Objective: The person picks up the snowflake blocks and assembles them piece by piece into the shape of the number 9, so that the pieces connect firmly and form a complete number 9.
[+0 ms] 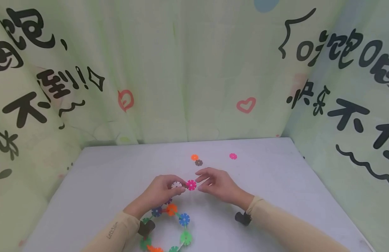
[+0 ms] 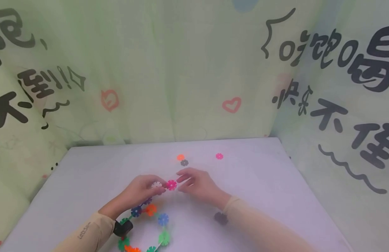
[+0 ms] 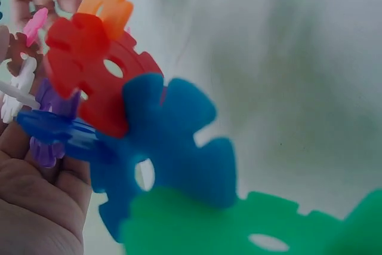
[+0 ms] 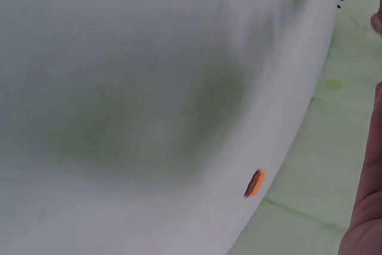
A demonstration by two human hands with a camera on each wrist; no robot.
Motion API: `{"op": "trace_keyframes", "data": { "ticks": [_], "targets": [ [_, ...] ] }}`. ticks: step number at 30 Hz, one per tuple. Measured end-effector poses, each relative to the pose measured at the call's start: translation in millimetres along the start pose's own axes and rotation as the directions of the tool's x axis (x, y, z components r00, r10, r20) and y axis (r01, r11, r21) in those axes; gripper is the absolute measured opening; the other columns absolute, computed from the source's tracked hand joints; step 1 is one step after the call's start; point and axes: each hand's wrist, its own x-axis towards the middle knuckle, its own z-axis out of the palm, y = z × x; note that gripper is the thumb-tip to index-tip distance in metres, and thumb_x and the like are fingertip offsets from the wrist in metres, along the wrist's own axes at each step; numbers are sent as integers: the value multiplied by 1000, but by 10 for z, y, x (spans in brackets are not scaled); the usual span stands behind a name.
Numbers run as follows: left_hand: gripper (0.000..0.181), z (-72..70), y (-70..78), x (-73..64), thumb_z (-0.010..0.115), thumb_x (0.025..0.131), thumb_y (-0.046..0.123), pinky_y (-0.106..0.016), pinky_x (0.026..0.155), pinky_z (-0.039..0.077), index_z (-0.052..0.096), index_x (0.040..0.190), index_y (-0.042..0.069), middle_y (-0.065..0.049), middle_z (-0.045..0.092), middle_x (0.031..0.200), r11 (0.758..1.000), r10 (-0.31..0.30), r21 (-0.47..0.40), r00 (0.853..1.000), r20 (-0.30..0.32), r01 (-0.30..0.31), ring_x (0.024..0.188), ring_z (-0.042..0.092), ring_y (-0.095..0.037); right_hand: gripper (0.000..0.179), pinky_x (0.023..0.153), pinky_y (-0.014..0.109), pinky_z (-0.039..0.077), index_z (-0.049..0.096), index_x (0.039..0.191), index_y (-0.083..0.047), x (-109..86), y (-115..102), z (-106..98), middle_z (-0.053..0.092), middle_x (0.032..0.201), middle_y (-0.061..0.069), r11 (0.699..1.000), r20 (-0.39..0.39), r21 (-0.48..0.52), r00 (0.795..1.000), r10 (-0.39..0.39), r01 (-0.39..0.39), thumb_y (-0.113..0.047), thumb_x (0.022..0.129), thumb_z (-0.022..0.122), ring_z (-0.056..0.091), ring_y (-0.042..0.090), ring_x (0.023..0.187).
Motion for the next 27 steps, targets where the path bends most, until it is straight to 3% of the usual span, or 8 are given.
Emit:
{"op": "trace_keyframes", "data": {
  "ticks": [5,14,21,27],
  "targets": [
    [16,-2,-4,-7,73,92,29,-34,61,49,74,107,23,6,66,94,1000,-5,19,1000,-2,5,64,55,-16,43,78,31,57,64,128,-10,108,369,-307,70,111,5,990,-83,-104,992,91,-99,-10,88,78,68,15,93],
    [15,-2,-15,-26,73,92,27,-32,56,47,74,106,24,2,64,87,1000,-9,-5,1000,6,9,53,52,-15,41,84,42,55,62,128,-5,230,931,-842,66,120,13,960,-192,-196,968,161,-198,-5,88,73,68,25,100],
    [16,-8,-18,-31,74,91,30,-32,58,49,74,107,25,5,66,94,1000,-3,-3,1000,8,3,58,54,-15,35,89,45,52,65,122,-4,257,1122,-994,66,119,13,950,-250,-211,952,175,-230,-2,87,68,68,28,100],
    [16,-2,-27,-32,74,91,30,-32,57,48,74,107,27,4,65,89,1000,2,-5,1000,8,-2,57,52,-14,36,90,47,49,63,124,-3,271,1188,-1039,64,119,14,938,-269,-228,942,199,-263,-3,88,63,64,27,94]
  ]
}}
